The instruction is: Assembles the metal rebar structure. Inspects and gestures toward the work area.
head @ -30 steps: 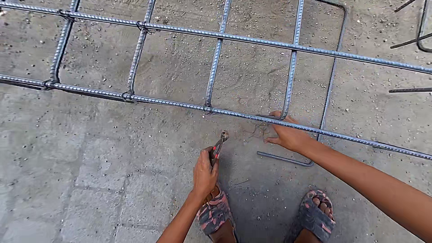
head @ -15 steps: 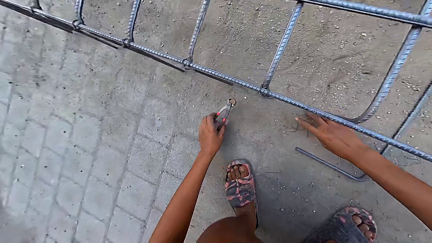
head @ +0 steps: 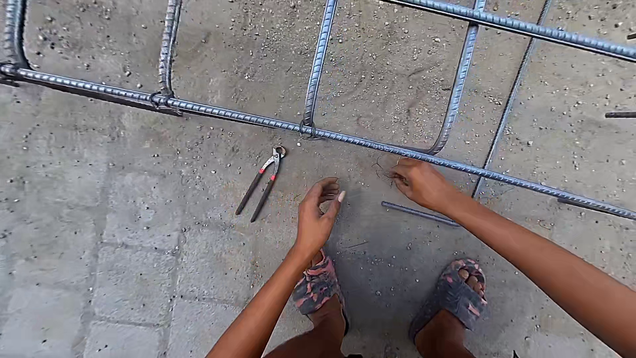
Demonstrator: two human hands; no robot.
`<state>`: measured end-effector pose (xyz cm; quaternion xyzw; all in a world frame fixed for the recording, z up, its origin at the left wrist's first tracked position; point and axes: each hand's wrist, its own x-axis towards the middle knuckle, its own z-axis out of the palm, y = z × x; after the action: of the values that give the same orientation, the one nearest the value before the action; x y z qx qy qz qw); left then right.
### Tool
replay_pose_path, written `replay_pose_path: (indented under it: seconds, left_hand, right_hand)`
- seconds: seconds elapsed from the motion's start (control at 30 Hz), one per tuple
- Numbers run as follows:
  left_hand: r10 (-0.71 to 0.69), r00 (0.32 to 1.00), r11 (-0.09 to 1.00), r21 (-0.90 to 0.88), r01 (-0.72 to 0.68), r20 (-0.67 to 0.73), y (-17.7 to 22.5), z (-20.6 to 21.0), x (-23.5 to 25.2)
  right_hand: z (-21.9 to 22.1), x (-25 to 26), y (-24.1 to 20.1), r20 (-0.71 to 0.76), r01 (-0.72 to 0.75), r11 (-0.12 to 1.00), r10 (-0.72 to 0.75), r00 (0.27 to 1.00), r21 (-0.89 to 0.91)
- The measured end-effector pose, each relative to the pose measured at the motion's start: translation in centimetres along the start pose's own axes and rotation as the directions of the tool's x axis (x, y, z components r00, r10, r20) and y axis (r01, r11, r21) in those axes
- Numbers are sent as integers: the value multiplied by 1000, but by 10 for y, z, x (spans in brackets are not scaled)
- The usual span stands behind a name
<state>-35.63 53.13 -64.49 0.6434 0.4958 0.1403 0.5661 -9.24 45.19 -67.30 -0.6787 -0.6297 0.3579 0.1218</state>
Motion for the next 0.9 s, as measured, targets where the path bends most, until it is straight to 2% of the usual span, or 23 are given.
replay_pose_path:
  seconds: [0.07,0.13,0.2,0.27,0.3,0.37,0.43,0.47,0.53,0.6,0.7,0.77,0.9]
  left_hand:
    - [-210,970,917,-321,238,120,15,12,0]
    - [-294,917,744,-537,397,270,23,28,-2]
    - [-345,887,622,-634,460,306,31,45,-9]
    - [-447,859,550,-680,484,250,35,56,-13]
    - [-495,837,523,-690,500,232,34,57,-14]
    - [-554,804,482,-705,520,215,29,50,-18]
    - [-561,794,453,-716,532,235,26,35,-21]
    - [-534,801,452,-710,540,270,22,26,-22]
    - [-447,838,505,-685,526,314,13,7,-23]
    - [-361,890,636,-624,454,280,7,-17,-20]
    - [-274,949,856,-410,313,154,-11,-55,-13]
    - [-226,972,951,-201,235,68,-22,-73,-7]
    - [-207,961,955,173,239,-184,-39,-89,-3]
  right_hand:
    - [-4,-5,-31,-34,-67,985,74,997,158]
    - [-5,-9,-67,39,-179,950,175,984,256]
    - [2,-13,-97,148,-222,930,186,971,294]
    - [9,-17,-115,244,-220,920,143,959,323]
    - [13,-23,-118,240,-193,910,108,965,368]
    - [22,-39,-117,107,-53,876,1,994,479]
    - [24,-53,-108,-118,150,859,-105,987,489]
    - [22,-55,-99,-199,214,867,-136,971,450]
    - [15,-49,-67,-291,253,926,-169,942,282]
    - [14,-33,-24,-279,234,971,-210,937,54]
    - [29,-17,24,-202,212,963,-244,948,-167]
    - [38,-15,42,-157,219,950,-257,954,-222]
    - [43,-16,50,-126,218,941,-257,958,-258]
